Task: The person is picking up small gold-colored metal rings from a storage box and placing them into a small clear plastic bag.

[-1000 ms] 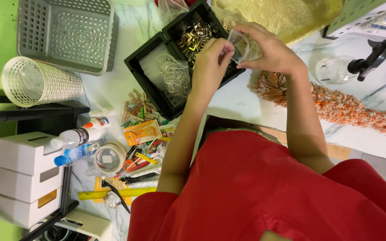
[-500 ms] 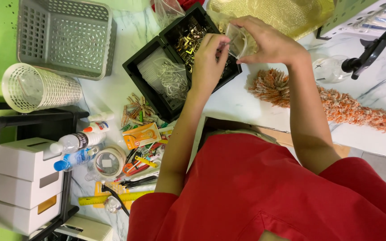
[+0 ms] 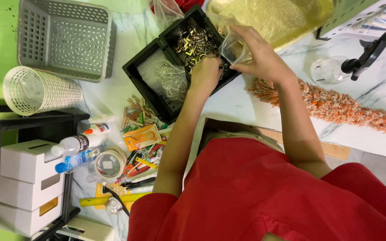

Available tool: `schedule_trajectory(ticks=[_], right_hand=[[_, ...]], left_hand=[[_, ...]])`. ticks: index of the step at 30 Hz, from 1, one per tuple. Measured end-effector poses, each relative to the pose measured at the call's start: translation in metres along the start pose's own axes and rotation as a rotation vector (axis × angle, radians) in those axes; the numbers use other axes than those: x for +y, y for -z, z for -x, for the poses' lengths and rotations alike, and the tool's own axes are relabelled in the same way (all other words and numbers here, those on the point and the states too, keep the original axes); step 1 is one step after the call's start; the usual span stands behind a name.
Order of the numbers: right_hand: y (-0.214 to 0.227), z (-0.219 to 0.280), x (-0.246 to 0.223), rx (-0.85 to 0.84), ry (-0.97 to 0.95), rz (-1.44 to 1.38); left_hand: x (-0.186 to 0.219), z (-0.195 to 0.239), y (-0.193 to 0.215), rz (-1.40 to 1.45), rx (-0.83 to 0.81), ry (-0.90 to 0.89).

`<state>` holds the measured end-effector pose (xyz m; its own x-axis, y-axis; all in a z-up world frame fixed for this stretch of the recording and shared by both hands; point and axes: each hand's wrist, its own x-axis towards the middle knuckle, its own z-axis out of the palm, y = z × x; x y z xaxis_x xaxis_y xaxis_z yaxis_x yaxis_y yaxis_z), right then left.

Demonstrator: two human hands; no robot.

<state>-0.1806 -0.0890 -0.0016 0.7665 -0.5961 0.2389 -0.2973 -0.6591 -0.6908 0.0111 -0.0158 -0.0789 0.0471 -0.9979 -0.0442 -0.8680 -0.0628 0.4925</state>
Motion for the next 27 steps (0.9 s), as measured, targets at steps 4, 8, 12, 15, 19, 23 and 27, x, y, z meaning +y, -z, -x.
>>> schedule_trajectory(ticks=[4,8,12,15,19,23,27], right_hand=[[-0.003,0.007,-0.003,0.051,-0.031,-0.038],[-0.006,0.008,-0.001,0.073,-0.042,-0.039],[-0.011,0.006,0.0,0.06,-0.047,-0.026],[-0.017,0.007,0.003,0.087,-0.029,-0.005],[-0.012,0.01,0.0,0.104,-0.032,-0.033],[-0.007,0.009,0.0,0.081,-0.016,-0.034],[-0.005,0.004,-0.004,0.043,0.017,-0.028]], left_hand=[[0.001,-0.015,-0.032,0.006,0.028,0.039],[-0.009,-0.022,-0.066,-0.025,0.128,0.086],[-0.013,-0.018,-0.072,0.02,0.125,0.058],[0.001,-0.009,-0.046,0.121,0.154,0.048],[0.015,0.007,-0.014,0.22,0.175,0.123],[0.033,0.025,0.034,0.435,0.333,0.034],[0.041,0.02,0.057,0.61,0.373,-0.133]])
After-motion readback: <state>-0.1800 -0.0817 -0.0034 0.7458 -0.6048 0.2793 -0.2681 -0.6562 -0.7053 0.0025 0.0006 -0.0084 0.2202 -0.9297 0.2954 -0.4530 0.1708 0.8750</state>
